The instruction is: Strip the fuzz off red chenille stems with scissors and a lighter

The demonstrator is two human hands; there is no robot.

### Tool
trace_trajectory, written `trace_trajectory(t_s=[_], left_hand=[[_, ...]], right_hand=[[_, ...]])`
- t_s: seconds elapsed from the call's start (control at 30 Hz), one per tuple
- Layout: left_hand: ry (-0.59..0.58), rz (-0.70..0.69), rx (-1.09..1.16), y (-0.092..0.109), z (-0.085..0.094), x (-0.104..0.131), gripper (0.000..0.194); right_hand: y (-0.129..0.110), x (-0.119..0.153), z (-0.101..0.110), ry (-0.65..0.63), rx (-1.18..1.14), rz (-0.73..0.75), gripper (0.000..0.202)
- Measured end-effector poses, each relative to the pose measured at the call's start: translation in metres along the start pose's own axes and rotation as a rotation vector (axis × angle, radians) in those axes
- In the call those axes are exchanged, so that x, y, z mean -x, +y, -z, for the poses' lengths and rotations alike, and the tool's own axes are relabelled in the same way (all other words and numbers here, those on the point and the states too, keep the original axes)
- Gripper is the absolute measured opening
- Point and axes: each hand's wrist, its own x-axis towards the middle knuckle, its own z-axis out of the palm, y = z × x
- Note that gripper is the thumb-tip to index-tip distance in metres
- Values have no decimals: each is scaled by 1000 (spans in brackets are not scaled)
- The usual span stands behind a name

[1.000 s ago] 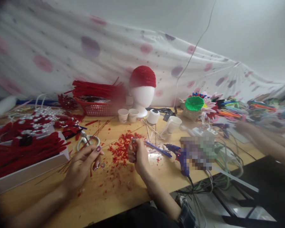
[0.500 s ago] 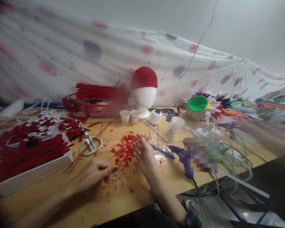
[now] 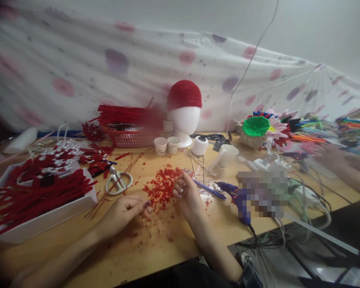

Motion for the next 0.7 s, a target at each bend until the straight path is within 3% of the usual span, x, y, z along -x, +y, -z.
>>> trace_trajectory(t_s=[0.03, 0.1, 0.2, 0.3, 0.47, 0.7], left_hand=[[0, -4, 50, 0, 0, -1, 19], [16, 18, 135, 0, 1, -1, 35], [54, -2, 192, 1, 4, -1, 36], [155, -52, 282, 1, 8, 1, 55], [159, 54, 371, -4, 8, -1, 62], [227, -68, 436, -7, 7, -2, 59]], right_hand=[[0, 0, 0, -6, 2, 3, 29], [0, 0, 1, -12, 2, 6, 29], [-1, 1, 1, -3, 4, 4, 29], [-2, 2, 0, 2, 5, -15, 27], [-3, 4, -3, -35, -12, -33, 29], [-4, 3, 0, -58, 177, -62, 42]])
